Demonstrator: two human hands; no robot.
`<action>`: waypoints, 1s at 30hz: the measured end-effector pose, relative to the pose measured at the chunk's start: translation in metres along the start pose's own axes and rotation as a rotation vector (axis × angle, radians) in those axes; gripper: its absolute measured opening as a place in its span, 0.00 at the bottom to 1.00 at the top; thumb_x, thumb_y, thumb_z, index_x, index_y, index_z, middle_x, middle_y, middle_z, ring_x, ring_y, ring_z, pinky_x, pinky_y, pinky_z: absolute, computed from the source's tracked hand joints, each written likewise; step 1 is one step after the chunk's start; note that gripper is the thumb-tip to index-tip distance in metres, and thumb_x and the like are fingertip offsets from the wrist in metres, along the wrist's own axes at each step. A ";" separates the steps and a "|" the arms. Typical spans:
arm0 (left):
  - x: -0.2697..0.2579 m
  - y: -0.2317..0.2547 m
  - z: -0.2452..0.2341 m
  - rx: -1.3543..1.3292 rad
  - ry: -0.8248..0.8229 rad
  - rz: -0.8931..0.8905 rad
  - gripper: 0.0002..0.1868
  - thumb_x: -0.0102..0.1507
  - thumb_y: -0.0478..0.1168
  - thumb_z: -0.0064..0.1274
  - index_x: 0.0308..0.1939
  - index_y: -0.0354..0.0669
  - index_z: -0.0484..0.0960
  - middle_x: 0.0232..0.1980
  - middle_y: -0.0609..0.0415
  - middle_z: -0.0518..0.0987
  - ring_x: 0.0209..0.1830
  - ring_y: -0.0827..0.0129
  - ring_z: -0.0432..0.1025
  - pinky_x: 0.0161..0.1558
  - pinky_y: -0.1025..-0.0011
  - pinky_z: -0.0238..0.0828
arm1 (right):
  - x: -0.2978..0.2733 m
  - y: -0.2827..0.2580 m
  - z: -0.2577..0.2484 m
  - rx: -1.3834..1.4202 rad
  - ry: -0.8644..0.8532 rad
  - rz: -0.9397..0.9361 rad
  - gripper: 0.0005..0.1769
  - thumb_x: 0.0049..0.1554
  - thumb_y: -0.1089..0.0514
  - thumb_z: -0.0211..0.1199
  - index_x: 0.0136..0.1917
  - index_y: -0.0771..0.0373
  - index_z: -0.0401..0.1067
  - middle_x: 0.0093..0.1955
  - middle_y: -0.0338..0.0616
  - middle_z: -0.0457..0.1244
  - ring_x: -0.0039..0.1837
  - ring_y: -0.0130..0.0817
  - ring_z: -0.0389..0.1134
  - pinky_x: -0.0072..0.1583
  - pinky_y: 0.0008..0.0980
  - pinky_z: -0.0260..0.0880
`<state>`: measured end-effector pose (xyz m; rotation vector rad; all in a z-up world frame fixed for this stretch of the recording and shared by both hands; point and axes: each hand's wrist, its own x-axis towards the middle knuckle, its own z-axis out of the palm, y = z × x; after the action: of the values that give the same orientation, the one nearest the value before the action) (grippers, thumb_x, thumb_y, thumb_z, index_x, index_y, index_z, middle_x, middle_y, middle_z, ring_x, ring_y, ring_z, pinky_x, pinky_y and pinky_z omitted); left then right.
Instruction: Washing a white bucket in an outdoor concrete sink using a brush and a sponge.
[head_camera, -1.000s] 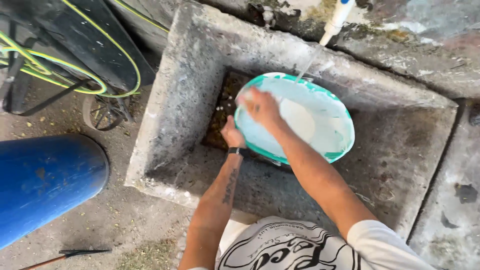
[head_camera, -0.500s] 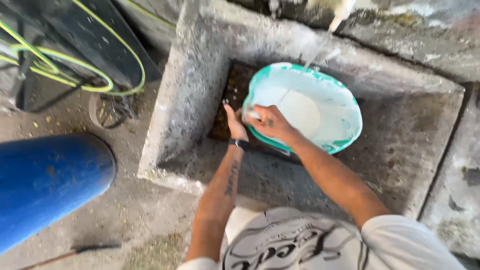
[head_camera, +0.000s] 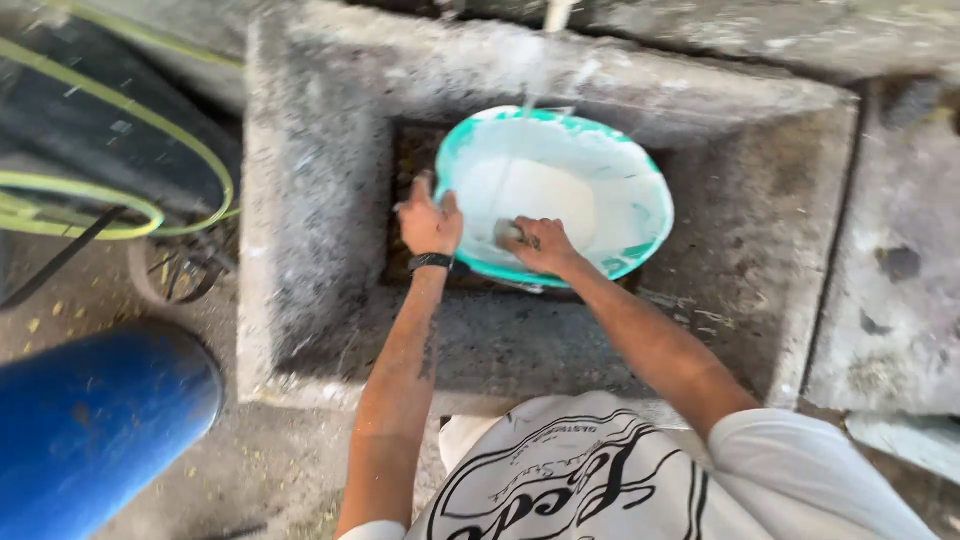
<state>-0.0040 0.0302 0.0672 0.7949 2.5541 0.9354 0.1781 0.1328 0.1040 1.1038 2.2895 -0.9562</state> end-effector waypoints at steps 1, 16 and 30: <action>0.001 0.006 0.001 0.037 0.115 0.149 0.31 0.58 0.51 0.59 0.61 0.41 0.76 0.47 0.37 0.84 0.45 0.40 0.77 0.47 0.50 0.73 | 0.016 0.021 0.008 0.083 0.149 0.020 0.23 0.60 0.39 0.66 0.54 0.60 0.75 0.40 0.51 0.71 0.42 0.42 0.71 0.49 0.43 0.72; 0.005 -0.013 -0.002 0.033 -0.218 0.097 0.25 0.56 0.32 0.59 0.57 0.37 0.71 0.36 0.32 0.81 0.38 0.33 0.74 0.38 0.45 0.71 | 0.132 0.007 0.027 0.734 0.885 -0.379 0.13 0.64 0.48 0.68 0.51 0.60 0.77 0.42 0.44 0.69 0.46 0.26 0.67 0.47 0.35 0.66; -0.004 -0.021 -0.002 -0.013 -0.173 0.157 0.28 0.59 0.31 0.58 0.63 0.35 0.73 0.39 0.33 0.81 0.40 0.38 0.77 0.40 0.50 0.76 | 0.204 0.083 0.105 0.104 0.828 -0.256 0.10 0.55 0.52 0.68 0.35 0.57 0.77 0.32 0.40 0.68 0.42 0.38 0.70 0.51 0.46 0.72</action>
<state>-0.0100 0.0138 0.0556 1.0374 2.3623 0.8859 0.1305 0.1966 -0.1267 1.4718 3.1275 -0.7980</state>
